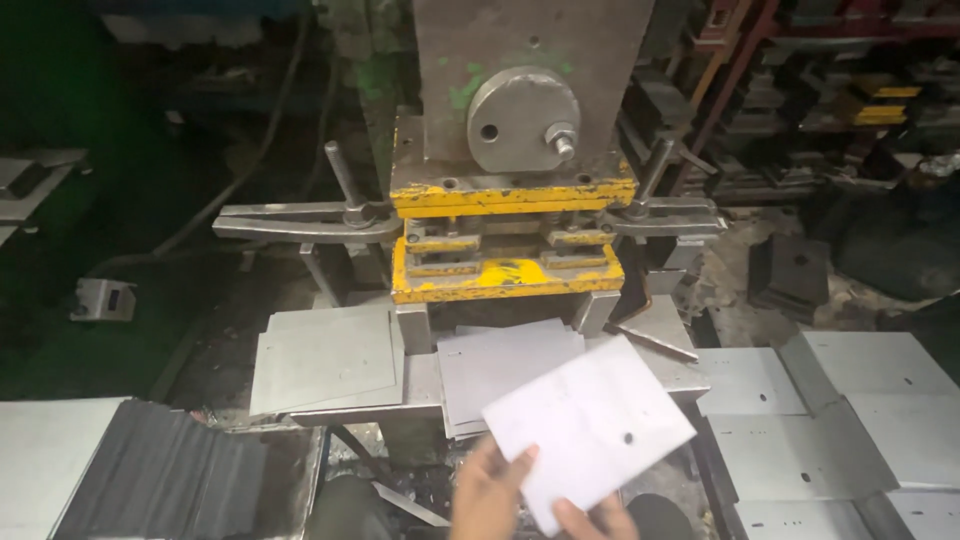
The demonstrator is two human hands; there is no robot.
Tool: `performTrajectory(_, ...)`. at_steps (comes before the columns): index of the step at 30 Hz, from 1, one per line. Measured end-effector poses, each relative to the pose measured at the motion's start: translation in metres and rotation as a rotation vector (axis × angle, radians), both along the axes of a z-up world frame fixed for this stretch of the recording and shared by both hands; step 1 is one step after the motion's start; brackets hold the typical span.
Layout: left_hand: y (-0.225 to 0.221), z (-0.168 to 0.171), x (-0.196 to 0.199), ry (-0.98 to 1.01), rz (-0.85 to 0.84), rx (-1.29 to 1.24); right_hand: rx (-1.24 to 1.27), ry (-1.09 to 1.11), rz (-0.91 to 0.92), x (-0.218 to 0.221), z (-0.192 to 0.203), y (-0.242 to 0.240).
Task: Feeding rectangular metal sheets into an industrial stamping press to punch holes and stacking the finished parts.
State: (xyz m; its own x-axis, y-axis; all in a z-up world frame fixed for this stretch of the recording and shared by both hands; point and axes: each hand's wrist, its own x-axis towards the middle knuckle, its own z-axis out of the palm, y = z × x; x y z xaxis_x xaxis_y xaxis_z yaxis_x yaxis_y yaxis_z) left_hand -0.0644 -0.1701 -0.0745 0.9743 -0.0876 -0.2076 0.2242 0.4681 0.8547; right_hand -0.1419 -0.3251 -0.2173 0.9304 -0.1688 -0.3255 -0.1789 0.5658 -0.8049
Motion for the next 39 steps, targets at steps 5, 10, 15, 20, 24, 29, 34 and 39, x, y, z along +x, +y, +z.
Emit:
performTrajectory(5, 0.056, 0.085, 0.05, -0.007, 0.006, 0.23, 0.141, 0.105, -0.073, 0.07, 0.184, 0.091)
performTrajectory(10, 0.062, 0.098, 0.07, -0.352, 0.213, 0.903, -0.006, 0.364, 0.053, 0.103, 0.139, 0.095)
performTrajectory(15, 0.052, 0.073, 0.096, -0.848, 0.016, 1.322, 0.107, 0.398, 0.329, 0.089, 0.037, 0.058)
performTrajectory(20, 0.034, 0.061, 0.16, -0.836, -0.215, 1.506, 0.104, 0.397, 0.108, 0.09, 0.083, 0.059)
performTrajectory(24, 0.03, 0.07, 0.171, -0.537, -0.414, 1.647, 0.25, 0.417, 0.016, 0.1, 0.083, 0.065)
performTrajectory(29, 0.033, 0.066, 0.158, -0.596, -0.315, 1.625, 0.359, 0.316, -0.035, 0.11, 0.096, 0.084)
performTrajectory(34, 0.04, 0.064, 0.136, -0.644, -0.263, 1.652, 0.465, -0.024, -0.153, 0.122, 0.139, 0.102)
performTrajectory(39, 0.039, 0.057, 0.096, -0.568, -0.144, 1.683, 0.404, 0.263, -0.218, 0.13, 0.14, 0.084)
